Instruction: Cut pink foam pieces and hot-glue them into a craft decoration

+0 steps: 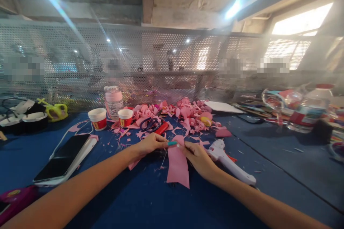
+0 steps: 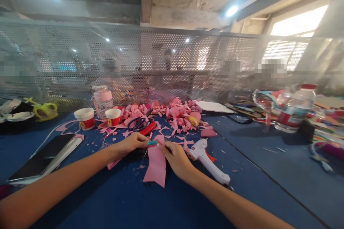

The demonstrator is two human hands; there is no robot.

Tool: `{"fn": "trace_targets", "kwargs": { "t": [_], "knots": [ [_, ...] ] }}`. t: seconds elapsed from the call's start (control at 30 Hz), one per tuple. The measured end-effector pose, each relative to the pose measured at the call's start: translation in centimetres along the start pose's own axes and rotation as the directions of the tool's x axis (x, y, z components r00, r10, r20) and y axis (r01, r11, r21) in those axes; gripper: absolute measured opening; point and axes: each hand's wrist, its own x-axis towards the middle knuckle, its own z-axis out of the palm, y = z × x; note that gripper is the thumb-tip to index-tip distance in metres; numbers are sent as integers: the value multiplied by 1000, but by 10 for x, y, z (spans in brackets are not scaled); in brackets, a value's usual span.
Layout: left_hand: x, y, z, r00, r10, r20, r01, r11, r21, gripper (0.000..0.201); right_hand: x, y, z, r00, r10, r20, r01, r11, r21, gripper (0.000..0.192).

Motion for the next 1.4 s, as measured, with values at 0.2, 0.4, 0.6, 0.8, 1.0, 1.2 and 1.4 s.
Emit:
{"fn": "trace_targets", "kwargs": {
  "t": [0.2,0.4,0.6,0.8,1.0,1.2,1.4],
  "knots": [
    [2,-2,1,1000,29,-13,-28,997,78,46,1,5,2,1000,9,-13,-9,998,-55,39],
    [3,-4,2,999,40,-23,-38,996,86,49,0,7,2,1000,23,-10,-24,998,-58,42],
    [4,-5,3,997,68,-43,-67,997,32,47,-1,4,3,999,23,-28,-22,1000,22,40],
    [2,-2,7,995,53,-88,-53,999,10,44,-2,2,3,999,16,-31,-14,998,63,41],
    [0,3,10,990,2,-138,-3,1000,-9,44,-2,2,4,1000,25,-7,-25,999,29,42],
    [1,0,8,996,-4,-89,-3,997,-73,39,-3,3,4,998,65,-11,-65,998,-1,42],
    [1,3,10,994,-18,-109,8,996,-86,41,-5,3,6,995,101,-21,-101,995,2,42]
  ]
}}
